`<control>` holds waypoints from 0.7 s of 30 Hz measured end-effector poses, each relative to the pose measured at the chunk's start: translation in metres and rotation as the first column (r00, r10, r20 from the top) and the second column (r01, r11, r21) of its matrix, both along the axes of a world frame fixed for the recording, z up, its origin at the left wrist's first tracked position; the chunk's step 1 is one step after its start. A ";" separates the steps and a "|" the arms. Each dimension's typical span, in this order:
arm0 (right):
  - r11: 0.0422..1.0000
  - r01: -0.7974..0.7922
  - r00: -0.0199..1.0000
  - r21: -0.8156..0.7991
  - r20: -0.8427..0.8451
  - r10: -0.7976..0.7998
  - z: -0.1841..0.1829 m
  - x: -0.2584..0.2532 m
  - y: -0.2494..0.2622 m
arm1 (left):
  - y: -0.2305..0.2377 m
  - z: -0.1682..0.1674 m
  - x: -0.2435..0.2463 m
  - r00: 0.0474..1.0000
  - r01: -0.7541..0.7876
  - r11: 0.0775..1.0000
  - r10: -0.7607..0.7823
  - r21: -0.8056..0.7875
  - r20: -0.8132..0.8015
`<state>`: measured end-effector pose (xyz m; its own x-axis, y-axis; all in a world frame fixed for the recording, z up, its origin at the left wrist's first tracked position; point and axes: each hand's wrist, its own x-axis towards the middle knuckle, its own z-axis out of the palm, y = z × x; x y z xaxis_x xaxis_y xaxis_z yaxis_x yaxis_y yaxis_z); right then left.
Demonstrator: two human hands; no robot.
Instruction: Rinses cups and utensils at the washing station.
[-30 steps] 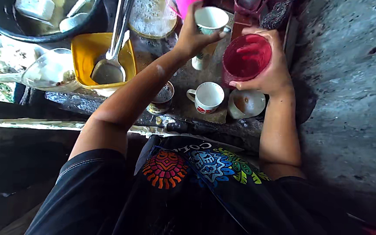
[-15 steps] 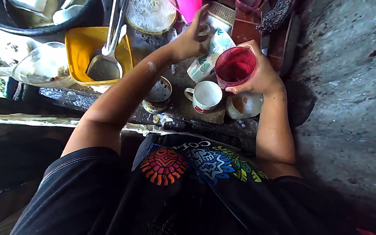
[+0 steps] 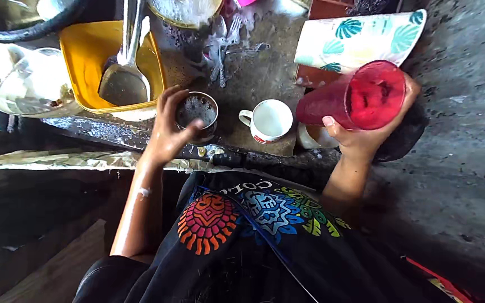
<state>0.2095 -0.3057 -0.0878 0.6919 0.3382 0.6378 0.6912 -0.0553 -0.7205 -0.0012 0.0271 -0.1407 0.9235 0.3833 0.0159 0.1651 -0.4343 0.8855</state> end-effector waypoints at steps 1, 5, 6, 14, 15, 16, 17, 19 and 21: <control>1.000 0.010 1.000 0.019 -0.011 -0.010 0.000 -0.004 -0.002 | -0.008 -0.008 -0.004 0.998 -0.030 0.999 0.028 0.035 0.054; 0.998 0.062 0.993 -0.011 -0.098 -0.063 0.000 -0.025 -0.014 | -0.051 -0.030 -0.006 0.924 -0.359 0.927 0.337 0.105 0.182; 0.996 0.084 0.983 0.000 -0.164 -0.083 0.003 -0.033 -0.009 | -0.059 -0.031 -0.003 0.904 -0.406 0.912 0.392 0.055 0.172; 0.981 0.163 0.964 0.105 -0.230 -0.135 -0.007 -0.038 0.007 | -0.044 -0.025 0.032 0.898 -0.397 0.896 0.424 -0.200 0.115; 0.977 0.179 0.962 0.112 -0.228 -0.150 -0.004 -0.038 0.009 | -0.040 -0.020 0.042 0.893 -0.393 0.879 0.435 -0.270 0.116; 0.975 0.183 0.962 0.130 -0.228 -0.150 -0.006 -0.037 0.007 | -0.036 -0.016 0.055 0.887 -0.382 0.863 0.442 -0.331 0.130; 0.973 0.181 0.963 0.142 -0.228 -0.146 -0.009 -0.034 0.004 | -0.030 -0.010 0.068 0.891 -0.350 0.865 0.426 -0.360 0.156; 0.974 0.178 0.966 0.141 -0.215 -0.146 -0.015 -0.031 -0.001 | -0.018 0.003 0.101 0.896 -0.298 0.905 0.375 -0.302 0.239; 0.977 0.182 0.965 0.112 -0.210 -0.156 -0.018 -0.030 -0.004 | -0.007 0.013 0.139 0.884 -0.300 0.928 0.358 -0.222 0.300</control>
